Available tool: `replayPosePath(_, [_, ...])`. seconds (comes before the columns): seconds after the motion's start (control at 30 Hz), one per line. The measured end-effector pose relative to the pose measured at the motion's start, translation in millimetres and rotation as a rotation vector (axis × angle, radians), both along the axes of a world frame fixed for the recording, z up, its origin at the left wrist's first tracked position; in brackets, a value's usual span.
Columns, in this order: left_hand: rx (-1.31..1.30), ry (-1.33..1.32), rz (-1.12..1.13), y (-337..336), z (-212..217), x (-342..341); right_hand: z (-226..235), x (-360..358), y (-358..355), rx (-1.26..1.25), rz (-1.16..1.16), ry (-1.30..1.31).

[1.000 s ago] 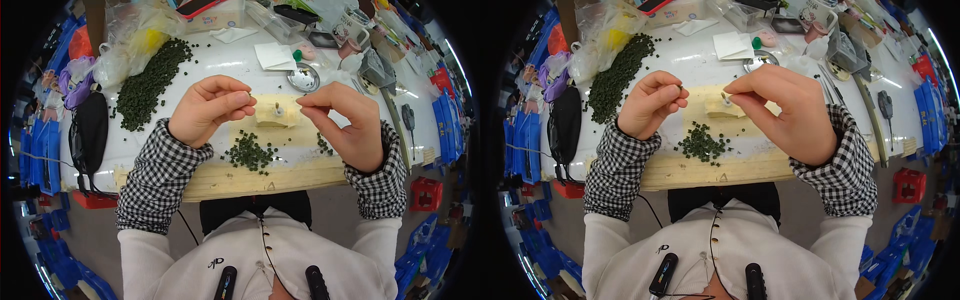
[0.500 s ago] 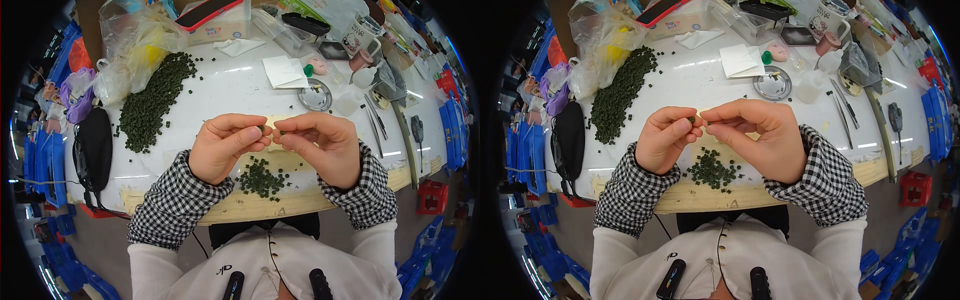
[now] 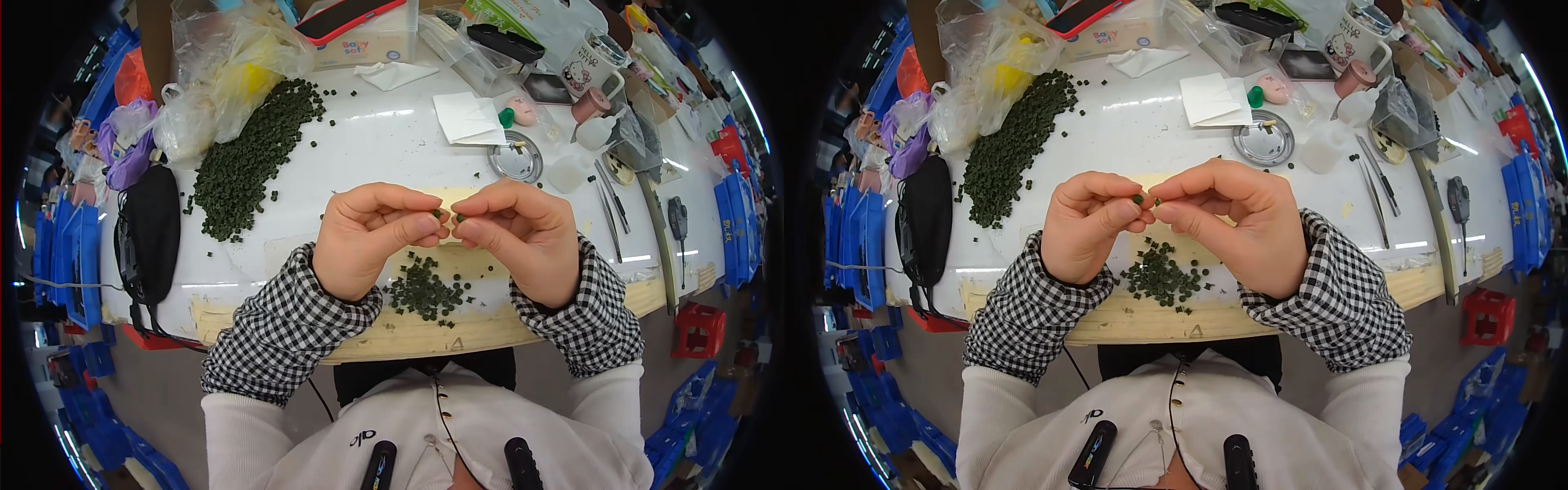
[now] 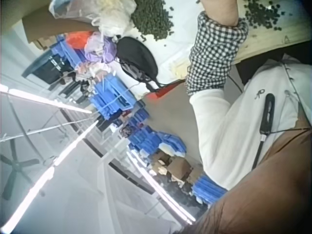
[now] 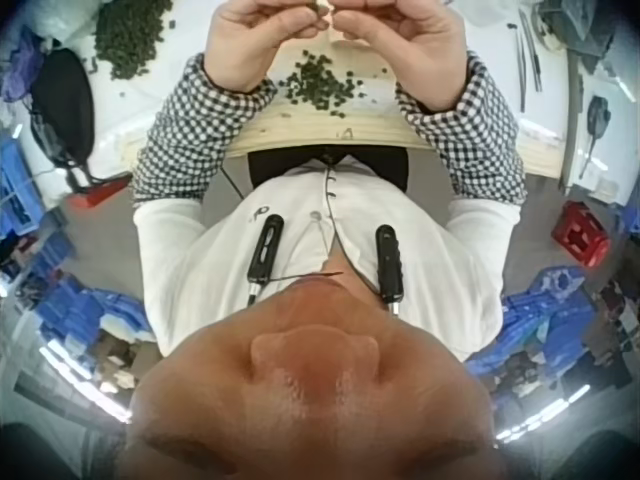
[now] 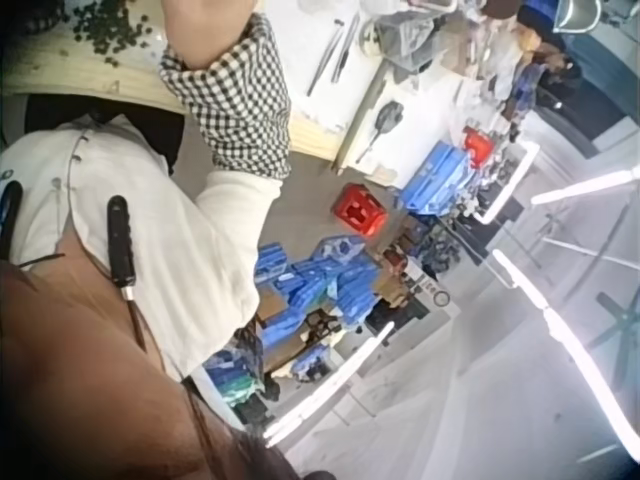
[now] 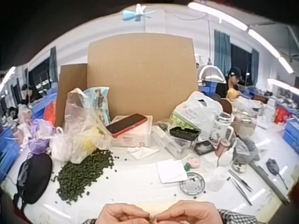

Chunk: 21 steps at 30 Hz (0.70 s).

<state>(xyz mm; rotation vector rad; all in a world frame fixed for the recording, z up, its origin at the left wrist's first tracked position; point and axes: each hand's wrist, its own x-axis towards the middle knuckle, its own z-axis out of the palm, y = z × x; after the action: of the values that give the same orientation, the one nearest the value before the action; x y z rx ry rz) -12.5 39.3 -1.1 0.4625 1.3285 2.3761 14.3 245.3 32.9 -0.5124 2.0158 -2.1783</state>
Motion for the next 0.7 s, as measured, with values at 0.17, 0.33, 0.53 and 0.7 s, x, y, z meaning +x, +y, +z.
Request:
replayPosePath(0.17, [0.01,0.067,-0.006,-1.4,-2.5,0.6,-2.9,-1.1,-2.1,0.092,-0.047,0.154])
replayPosePath(0.33, [0.004,0.133,0.017,-0.9,-3.2,1.8,-8.1,-1.1,-2.6,0.155,-0.066,0.233])
replayPosePath(0.53, [-0.026,0.186,0.027,-1.1,-1.2,2.5,-9.0,0.2,-3.2,0.125,-0.072,0.207])
replayPosePath(0.7, [-0.004,0.122,0.041,-0.5,-0.8,3.7,-8.4,1.9,-3.1,0.21,-0.07,0.256])
